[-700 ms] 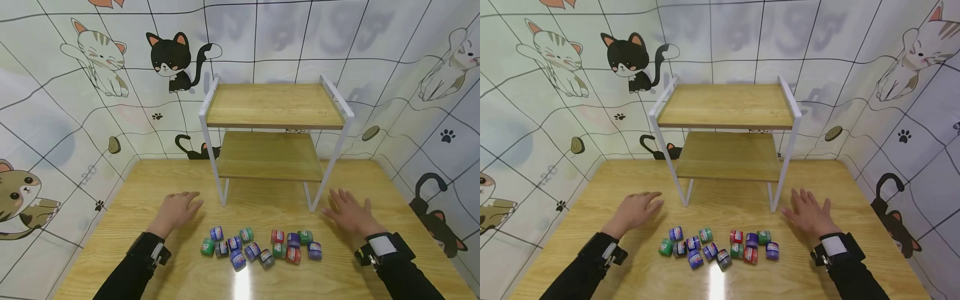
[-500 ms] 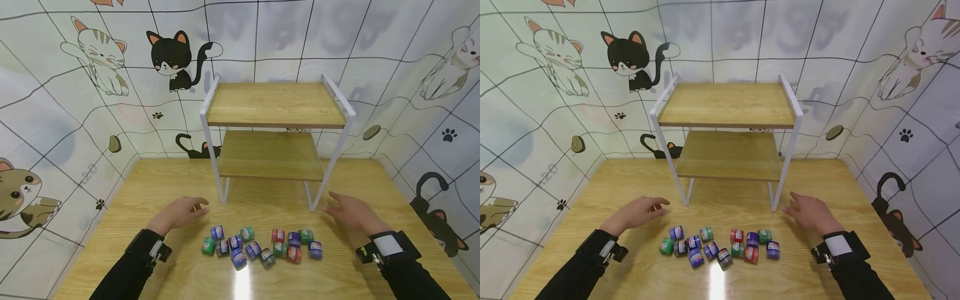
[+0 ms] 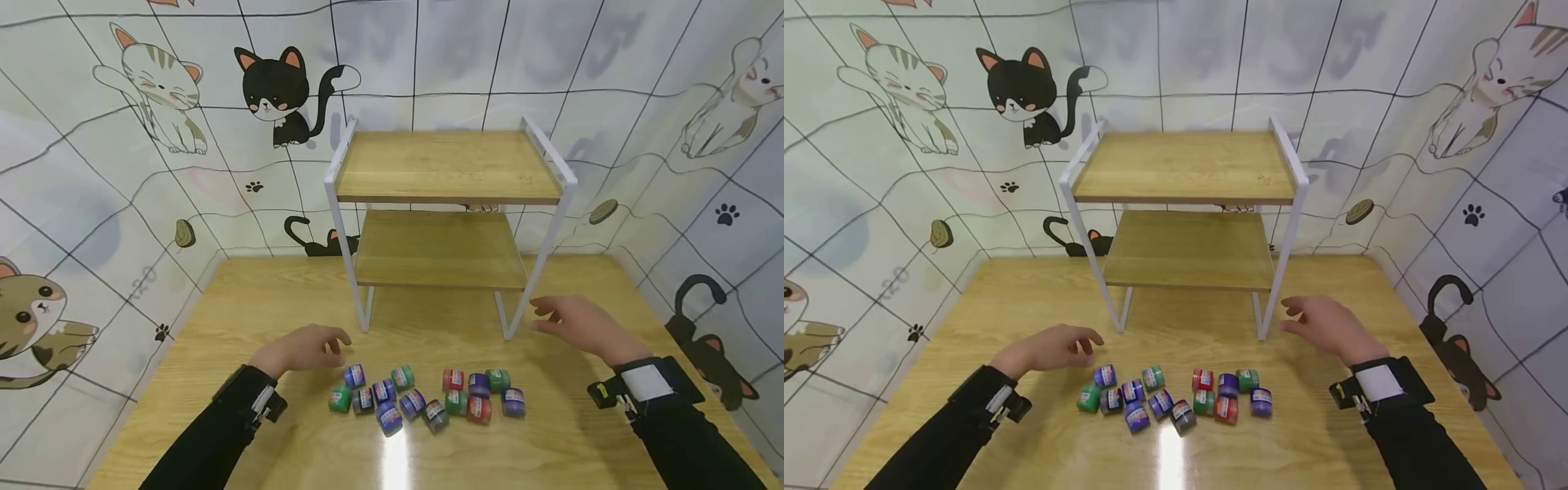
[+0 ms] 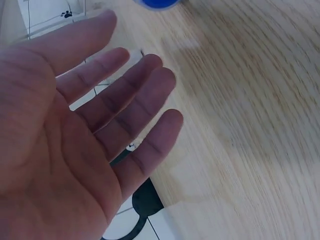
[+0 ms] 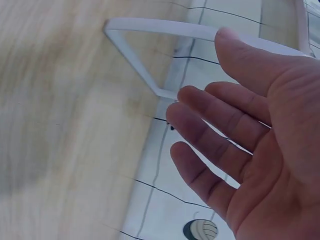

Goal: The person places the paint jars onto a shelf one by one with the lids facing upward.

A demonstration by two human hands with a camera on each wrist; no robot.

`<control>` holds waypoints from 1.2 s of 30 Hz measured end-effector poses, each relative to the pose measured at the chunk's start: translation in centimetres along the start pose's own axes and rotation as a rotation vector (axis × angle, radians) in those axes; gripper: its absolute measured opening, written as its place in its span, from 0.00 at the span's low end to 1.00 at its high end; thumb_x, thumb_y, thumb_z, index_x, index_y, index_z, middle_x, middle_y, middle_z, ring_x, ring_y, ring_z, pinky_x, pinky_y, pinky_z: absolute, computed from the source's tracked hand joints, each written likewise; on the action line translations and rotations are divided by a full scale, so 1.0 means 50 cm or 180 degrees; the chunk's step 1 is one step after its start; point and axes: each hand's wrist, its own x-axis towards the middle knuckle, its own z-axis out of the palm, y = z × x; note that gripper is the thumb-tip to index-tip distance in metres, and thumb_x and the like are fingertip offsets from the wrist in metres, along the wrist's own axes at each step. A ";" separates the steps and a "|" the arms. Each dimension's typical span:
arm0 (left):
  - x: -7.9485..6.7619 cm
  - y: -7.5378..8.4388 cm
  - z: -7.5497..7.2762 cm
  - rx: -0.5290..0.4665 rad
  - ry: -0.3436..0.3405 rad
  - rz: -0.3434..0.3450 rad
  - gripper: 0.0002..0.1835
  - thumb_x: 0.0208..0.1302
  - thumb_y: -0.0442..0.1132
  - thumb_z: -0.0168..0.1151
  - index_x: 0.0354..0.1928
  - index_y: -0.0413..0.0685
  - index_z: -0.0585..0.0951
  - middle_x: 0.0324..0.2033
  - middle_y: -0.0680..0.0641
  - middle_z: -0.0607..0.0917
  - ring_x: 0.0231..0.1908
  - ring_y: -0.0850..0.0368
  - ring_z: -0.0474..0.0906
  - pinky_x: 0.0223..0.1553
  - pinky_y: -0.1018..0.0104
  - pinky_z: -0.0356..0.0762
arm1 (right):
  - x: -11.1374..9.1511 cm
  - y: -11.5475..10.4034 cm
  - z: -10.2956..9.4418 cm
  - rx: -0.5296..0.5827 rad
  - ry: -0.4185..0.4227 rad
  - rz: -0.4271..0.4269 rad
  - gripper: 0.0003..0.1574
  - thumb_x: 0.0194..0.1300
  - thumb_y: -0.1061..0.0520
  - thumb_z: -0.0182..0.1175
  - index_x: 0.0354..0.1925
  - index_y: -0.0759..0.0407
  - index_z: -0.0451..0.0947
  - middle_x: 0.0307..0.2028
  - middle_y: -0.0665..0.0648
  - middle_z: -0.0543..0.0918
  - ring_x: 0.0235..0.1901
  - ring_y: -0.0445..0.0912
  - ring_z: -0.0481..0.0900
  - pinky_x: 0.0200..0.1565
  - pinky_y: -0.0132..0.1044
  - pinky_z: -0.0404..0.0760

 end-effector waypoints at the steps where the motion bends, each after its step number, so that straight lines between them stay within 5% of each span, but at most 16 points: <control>1: 0.003 0.003 0.000 0.0034 -0.0025 -0.0025 0.19 0.67 0.42 0.62 0.58 0.47 0.77 0.46 0.45 0.85 0.45 0.51 0.81 0.48 0.53 0.78 | 0.001 -0.002 -0.005 0.0011 -0.0004 -0.0006 0.30 0.65 0.49 0.63 0.57 0.68 0.76 0.47 0.67 0.85 0.39 0.53 0.84 0.39 0.48 0.82; 15: 0.030 0.047 0.003 0.0177 -0.0346 -0.0509 0.19 0.60 0.46 0.69 0.53 0.55 0.79 0.44 0.48 0.83 0.42 0.54 0.75 0.46 0.55 0.75 | 0.004 -0.013 -0.022 0.0120 -0.0159 -0.0020 0.28 0.64 0.51 0.63 0.55 0.70 0.77 0.46 0.66 0.85 0.43 0.56 0.84 0.41 0.49 0.83; 26: 0.039 0.043 0.026 0.0188 -0.0428 -0.0329 0.13 0.57 0.49 0.71 0.41 0.56 0.81 0.37 0.54 0.82 0.39 0.58 0.75 0.45 0.58 0.75 | 0.010 -0.015 -0.015 0.0130 -0.0258 -0.0060 0.29 0.65 0.50 0.63 0.54 0.72 0.77 0.44 0.66 0.85 0.44 0.57 0.84 0.43 0.50 0.82; 36: 0.042 0.038 0.043 0.0227 -0.0261 -0.0264 0.11 0.58 0.49 0.67 0.39 0.54 0.82 0.34 0.55 0.82 0.35 0.59 0.74 0.39 0.62 0.75 | 0.015 -0.019 -0.009 0.0123 -0.0261 -0.0105 0.27 0.65 0.51 0.64 0.53 0.72 0.78 0.43 0.66 0.86 0.42 0.56 0.84 0.42 0.50 0.82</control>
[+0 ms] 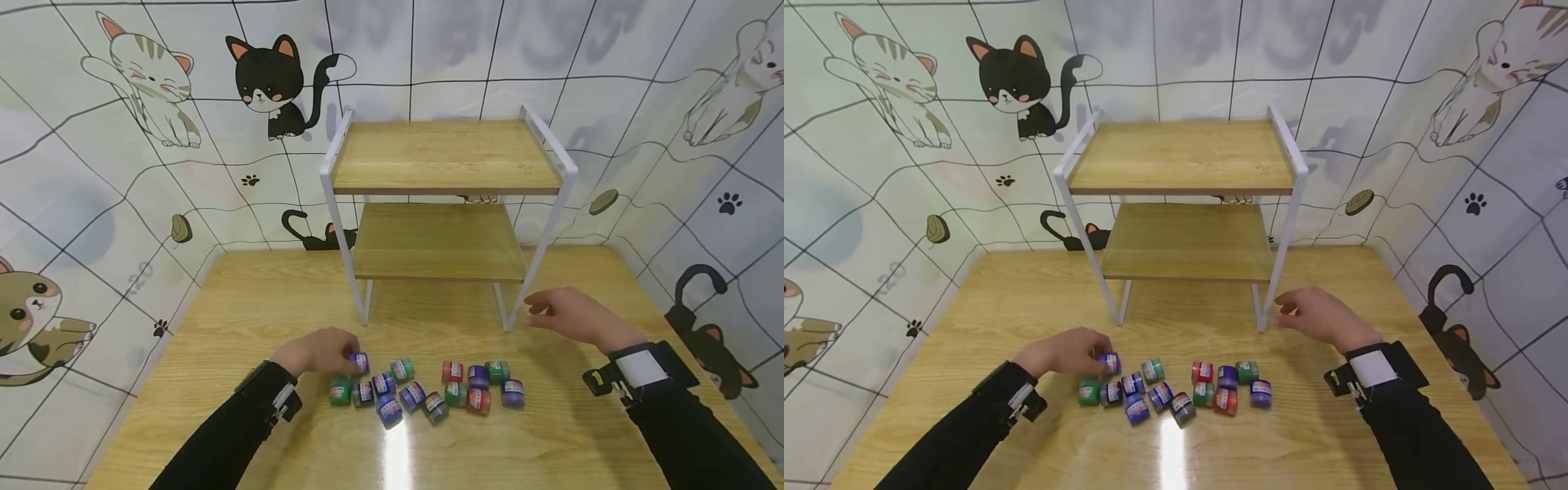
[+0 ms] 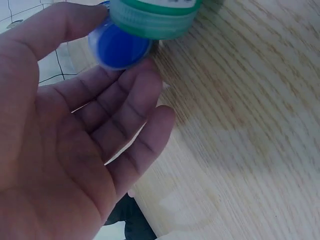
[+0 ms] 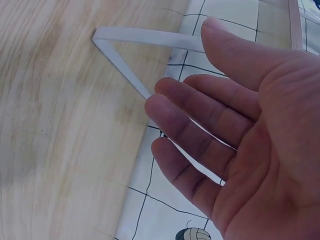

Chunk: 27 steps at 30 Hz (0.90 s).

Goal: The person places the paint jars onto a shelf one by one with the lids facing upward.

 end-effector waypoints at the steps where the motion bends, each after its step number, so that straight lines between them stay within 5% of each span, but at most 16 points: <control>1: 0.000 0.000 0.001 0.0003 0.0018 -0.0007 0.11 0.59 0.49 0.67 0.40 0.54 0.82 0.34 0.55 0.82 0.35 0.59 0.74 0.39 0.62 0.74 | 0.000 0.000 0.000 0.0009 0.0019 0.0005 0.26 0.65 0.52 0.64 0.52 0.71 0.78 0.43 0.65 0.86 0.41 0.55 0.84 0.42 0.50 0.82; 10: 0.006 -0.003 -0.007 0.0027 0.0229 0.0091 0.14 0.57 0.46 0.66 0.43 0.50 0.81 0.34 0.54 0.80 0.35 0.58 0.74 0.40 0.61 0.75 | 0.004 -0.010 -0.022 0.0170 0.0447 0.0018 0.19 0.67 0.49 0.62 0.45 0.62 0.76 0.30 0.52 0.83 0.27 0.42 0.75 0.29 0.36 0.73; 22: 0.006 -0.002 -0.018 -0.0059 0.0245 0.0415 0.16 0.54 0.41 0.72 0.45 0.48 0.83 0.39 0.51 0.79 0.40 0.56 0.76 0.43 0.60 0.77 | 0.013 -0.014 -0.039 0.0481 0.1023 0.0063 0.14 0.66 0.53 0.64 0.43 0.60 0.74 0.35 0.58 0.79 0.33 0.49 0.76 0.32 0.34 0.76; 27: 0.000 0.005 -0.026 -0.0216 0.0114 0.0484 0.14 0.56 0.40 0.70 0.44 0.50 0.82 0.41 0.51 0.82 0.41 0.53 0.79 0.42 0.62 0.77 | 0.014 -0.015 -0.038 0.0569 0.1206 -0.0028 0.09 0.66 0.53 0.63 0.40 0.56 0.77 0.34 0.54 0.83 0.34 0.42 0.78 0.35 0.31 0.78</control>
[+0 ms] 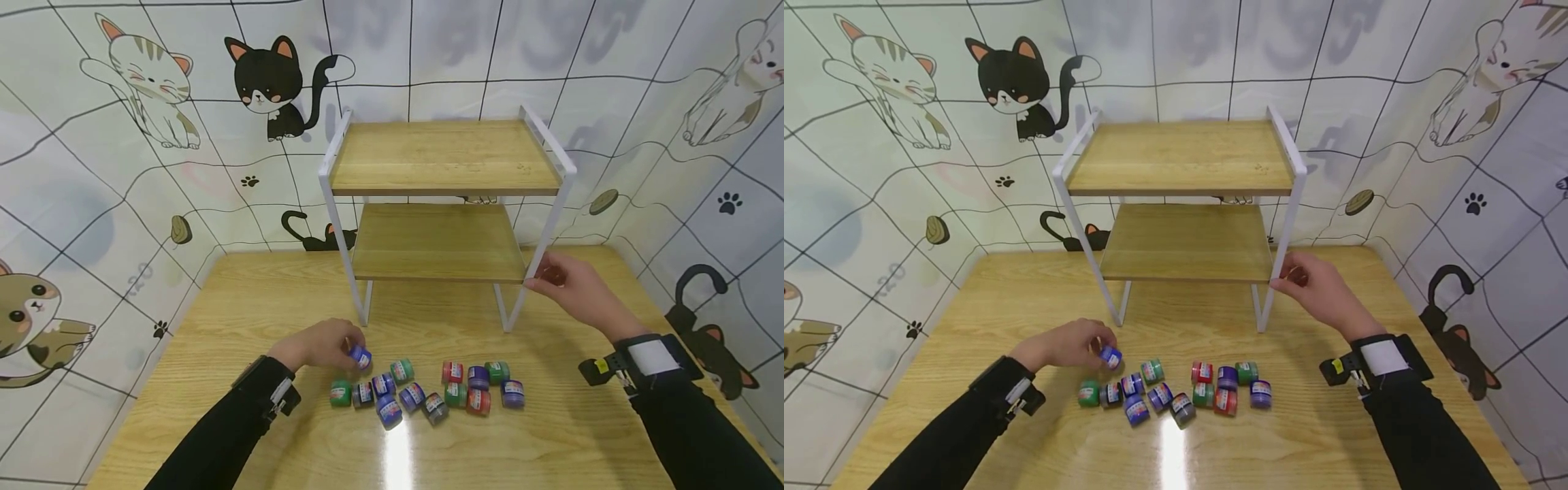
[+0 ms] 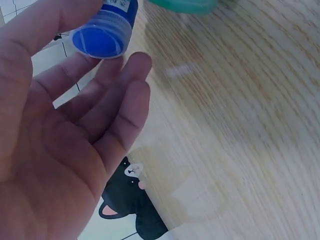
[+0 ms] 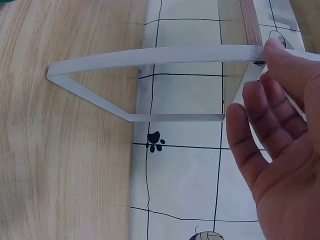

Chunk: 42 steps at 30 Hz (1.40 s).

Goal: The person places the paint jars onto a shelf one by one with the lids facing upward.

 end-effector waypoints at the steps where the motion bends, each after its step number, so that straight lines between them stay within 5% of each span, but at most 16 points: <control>1: 0.000 0.001 -0.001 -0.0010 -0.0015 0.0025 0.13 0.57 0.39 0.70 0.44 0.50 0.82 0.41 0.50 0.83 0.42 0.53 0.80 0.41 0.62 0.78 | 0.000 0.000 0.001 -0.0001 0.0029 -0.0028 0.08 0.66 0.53 0.64 0.39 0.55 0.78 0.33 0.54 0.83 0.33 0.40 0.78 0.36 0.30 0.78; 8: 0.004 0.002 -0.006 0.0140 0.0023 0.0092 0.13 0.61 0.40 0.67 0.48 0.51 0.81 0.42 0.52 0.86 0.43 0.57 0.81 0.46 0.59 0.78 | 0.002 0.002 0.006 0.0152 0.0110 -0.0140 0.06 0.65 0.56 0.64 0.41 0.56 0.81 0.35 0.55 0.86 0.33 0.32 0.78 0.36 0.27 0.78; 22: 0.011 0.018 -0.019 0.0366 0.0038 0.0013 0.20 0.64 0.39 0.64 0.58 0.44 0.80 0.52 0.45 0.84 0.53 0.50 0.79 0.58 0.51 0.74 | 0.007 0.003 0.007 0.0699 -0.0028 0.0163 0.07 0.67 0.58 0.61 0.38 0.62 0.79 0.42 0.63 0.86 0.38 0.27 0.80 0.41 0.21 0.78; 42: 0.008 0.123 -0.088 0.0737 -0.0100 0.0136 0.15 0.65 0.40 0.64 0.53 0.48 0.81 0.45 0.51 0.85 0.45 0.58 0.79 0.52 0.56 0.77 | 0.012 0.017 0.013 0.1050 0.0016 0.0018 0.04 0.66 0.64 0.61 0.38 0.66 0.79 0.38 0.56 0.87 0.39 0.28 0.82 0.43 0.21 0.78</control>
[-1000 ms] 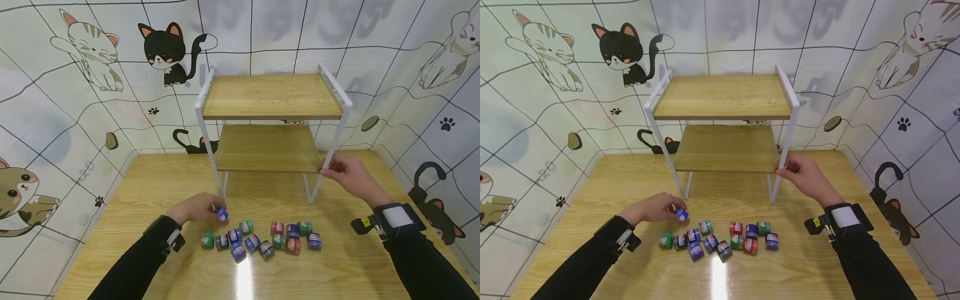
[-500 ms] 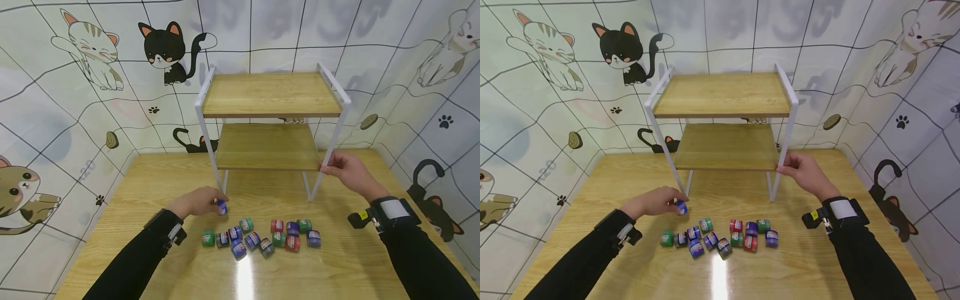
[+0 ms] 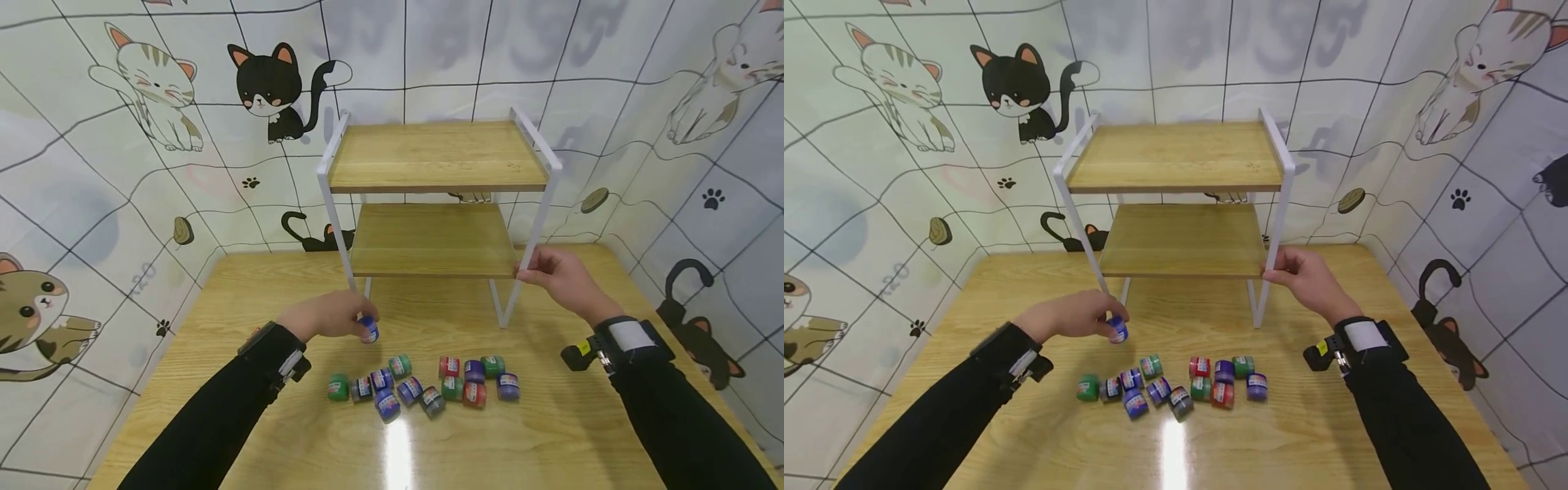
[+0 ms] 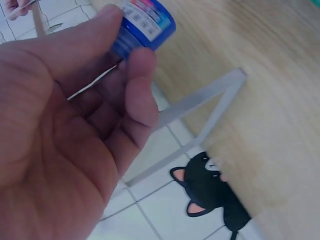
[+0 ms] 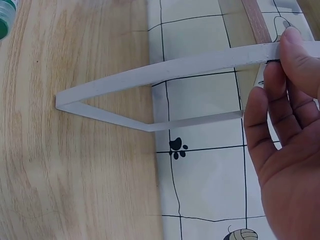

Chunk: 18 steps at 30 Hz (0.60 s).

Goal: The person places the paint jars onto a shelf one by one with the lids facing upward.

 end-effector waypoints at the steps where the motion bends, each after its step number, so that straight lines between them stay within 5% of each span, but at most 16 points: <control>1: -0.001 0.005 -0.005 0.0023 -0.0004 0.0032 0.15 0.66 0.41 0.63 0.54 0.49 0.81 0.45 0.51 0.84 0.45 0.58 0.79 0.52 0.57 0.77 | 0.000 0.000 0.001 0.0021 0.0004 -0.0001 0.04 0.66 0.64 0.61 0.37 0.66 0.79 0.38 0.55 0.87 0.39 0.29 0.82 0.43 0.20 0.78; 10: -0.005 0.061 -0.056 0.0199 -0.0036 0.0072 0.15 0.65 0.41 0.64 0.54 0.54 0.81 0.48 0.51 0.84 0.49 0.56 0.79 0.53 0.58 0.76 | -0.006 -0.005 0.003 -0.0037 0.0062 -0.0015 0.05 0.66 0.64 0.61 0.36 0.67 0.78 0.41 0.63 0.86 0.39 0.27 0.81 0.43 0.18 0.77; 18: -0.010 0.100 -0.105 0.0462 -0.0211 0.0105 0.16 0.66 0.40 0.64 0.55 0.48 0.81 0.50 0.48 0.83 0.49 0.56 0.77 0.53 0.60 0.76 | -0.005 -0.017 0.003 -0.0227 0.0046 0.0041 0.07 0.67 0.61 0.61 0.35 0.66 0.76 0.42 0.65 0.86 0.38 0.26 0.79 0.42 0.18 0.76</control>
